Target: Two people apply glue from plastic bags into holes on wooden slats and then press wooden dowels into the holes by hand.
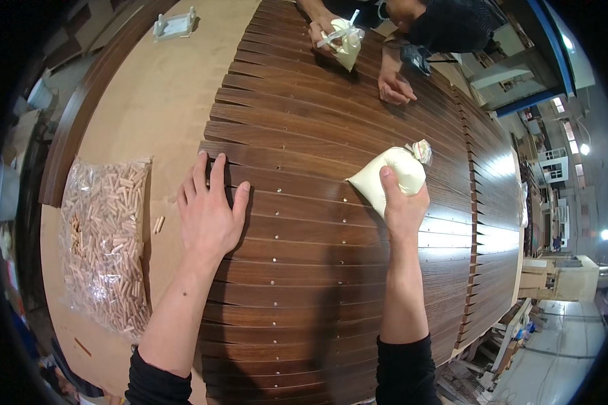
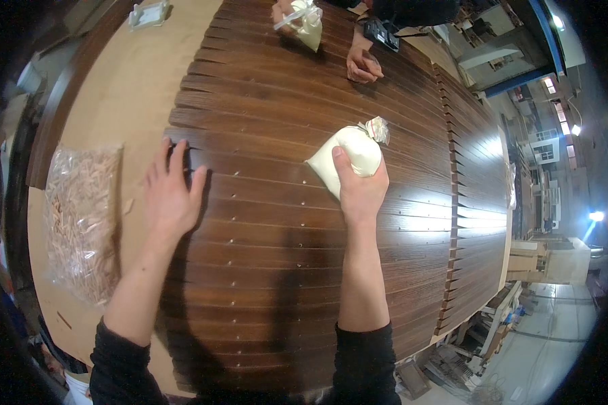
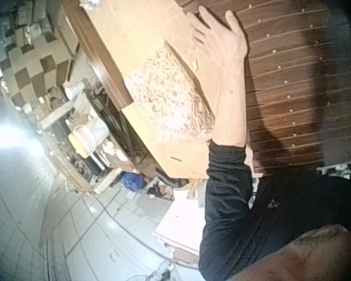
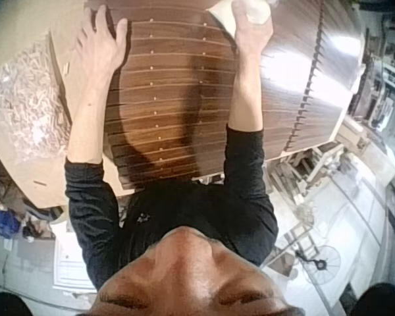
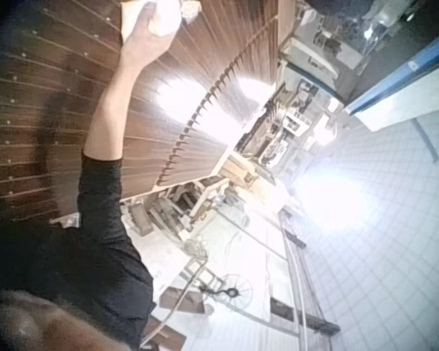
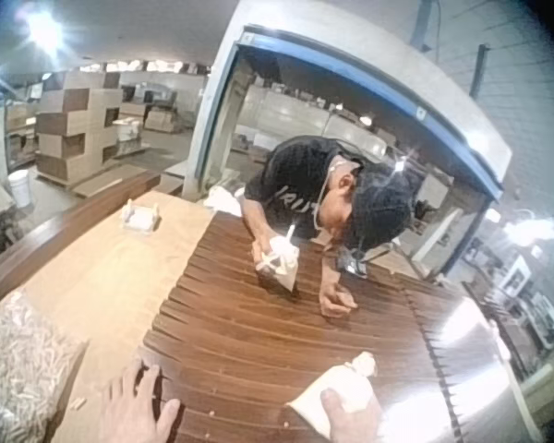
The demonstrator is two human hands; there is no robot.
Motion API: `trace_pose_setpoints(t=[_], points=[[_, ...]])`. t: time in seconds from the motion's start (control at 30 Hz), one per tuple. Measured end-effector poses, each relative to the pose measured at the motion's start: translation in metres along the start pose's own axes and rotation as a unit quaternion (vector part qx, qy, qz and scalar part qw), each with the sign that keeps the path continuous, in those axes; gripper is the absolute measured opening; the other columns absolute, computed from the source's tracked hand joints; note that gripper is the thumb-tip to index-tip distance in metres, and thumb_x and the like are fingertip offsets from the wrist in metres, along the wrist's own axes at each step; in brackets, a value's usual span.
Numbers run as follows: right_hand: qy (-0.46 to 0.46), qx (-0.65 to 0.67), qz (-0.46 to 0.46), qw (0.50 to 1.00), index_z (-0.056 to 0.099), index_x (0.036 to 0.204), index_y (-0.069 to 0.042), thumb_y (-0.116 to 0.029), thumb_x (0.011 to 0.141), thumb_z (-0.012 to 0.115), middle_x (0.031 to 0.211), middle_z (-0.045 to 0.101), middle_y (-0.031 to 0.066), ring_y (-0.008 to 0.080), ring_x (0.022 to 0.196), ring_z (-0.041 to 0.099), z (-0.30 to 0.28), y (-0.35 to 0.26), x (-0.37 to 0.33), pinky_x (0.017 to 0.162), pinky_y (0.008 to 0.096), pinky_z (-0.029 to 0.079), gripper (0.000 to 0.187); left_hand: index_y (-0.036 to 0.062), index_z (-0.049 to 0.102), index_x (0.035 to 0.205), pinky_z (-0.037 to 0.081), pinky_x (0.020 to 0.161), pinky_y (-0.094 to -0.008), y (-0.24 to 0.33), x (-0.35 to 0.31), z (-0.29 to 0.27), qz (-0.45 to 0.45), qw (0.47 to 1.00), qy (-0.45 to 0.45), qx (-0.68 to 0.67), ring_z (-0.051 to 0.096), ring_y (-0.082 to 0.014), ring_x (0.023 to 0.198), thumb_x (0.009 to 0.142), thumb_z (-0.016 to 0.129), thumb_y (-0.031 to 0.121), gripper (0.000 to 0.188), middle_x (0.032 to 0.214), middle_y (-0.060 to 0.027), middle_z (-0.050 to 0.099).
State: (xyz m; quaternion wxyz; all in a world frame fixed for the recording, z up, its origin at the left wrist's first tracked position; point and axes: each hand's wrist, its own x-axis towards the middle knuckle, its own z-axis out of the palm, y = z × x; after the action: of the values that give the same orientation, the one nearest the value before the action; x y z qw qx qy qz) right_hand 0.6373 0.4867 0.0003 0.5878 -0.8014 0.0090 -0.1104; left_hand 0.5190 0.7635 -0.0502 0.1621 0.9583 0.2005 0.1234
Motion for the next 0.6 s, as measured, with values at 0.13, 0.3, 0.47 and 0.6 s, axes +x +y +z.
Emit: trace_pose_setpoints(t=[0.13, 0.3, 0.47, 0.6], points=[[-0.010, -0.002, 0.003, 1.000, 0.069, 0.123, 0.000, -0.019, 0.089, 0.083, 0.114, 0.074, 0.0099, 0.0172, 0.103, 0.070, 0.005, -0.002, 0.000, 0.092, 0.0341, 0.055, 0.041, 0.0096, 0.046, 0.153, 0.031, 0.119, -0.0531, -0.003, 0.000, 0.001, 0.003, 1.000, 0.003, 0.000, 0.042, -0.0424, 0.142, 0.101, 0.059, 0.041, 0.062, 0.161, -0.0190, 0.038], [-0.014, -0.017, 0.002, 1.000, 0.069, 0.122, 0.001, -0.018, 0.089, 0.083, 0.113, 0.075, 0.0100, 0.0171, 0.102, 0.070, 0.007, -0.001, 0.000, 0.092, 0.0340, 0.056, 0.040, 0.0100, 0.045, 0.153, 0.031, 0.120, -0.0528, -0.002, 0.001, 0.000, 0.001, 1.000, 0.000, 0.008, 0.041, -0.0417, 0.143, 0.101, 0.059, 0.041, 0.062, 0.161, -0.0188, 0.038], [-0.003, -0.034, -0.004, 0.999, 0.069, 0.123, 0.001, -0.018, 0.089, 0.083, 0.113, 0.075, 0.0100, 0.0172, 0.103, 0.070, 0.001, -0.003, 0.000, 0.092, 0.0338, 0.055, 0.042, 0.0100, 0.045, 0.154, 0.030, 0.120, -0.0527, 0.000, 0.001, 0.001, -0.001, 1.000, -0.003, 0.016, 0.040, -0.0413, 0.144, 0.102, 0.059, 0.042, 0.063, 0.162, -0.0187, 0.038], [0.029, 0.015, 0.004, 0.999, 0.069, 0.124, 0.001, -0.019, 0.089, 0.084, 0.114, 0.074, 0.0101, 0.0176, 0.103, 0.070, 0.003, -0.002, 0.011, 0.092, 0.0336, 0.055, 0.043, 0.0101, 0.045, 0.154, 0.030, 0.121, -0.0527, -0.003, 0.000, 0.003, -0.002, 1.000, -0.006, 0.007, 0.040, -0.0413, 0.144, 0.102, 0.059, 0.042, 0.063, 0.162, -0.0189, 0.038]])
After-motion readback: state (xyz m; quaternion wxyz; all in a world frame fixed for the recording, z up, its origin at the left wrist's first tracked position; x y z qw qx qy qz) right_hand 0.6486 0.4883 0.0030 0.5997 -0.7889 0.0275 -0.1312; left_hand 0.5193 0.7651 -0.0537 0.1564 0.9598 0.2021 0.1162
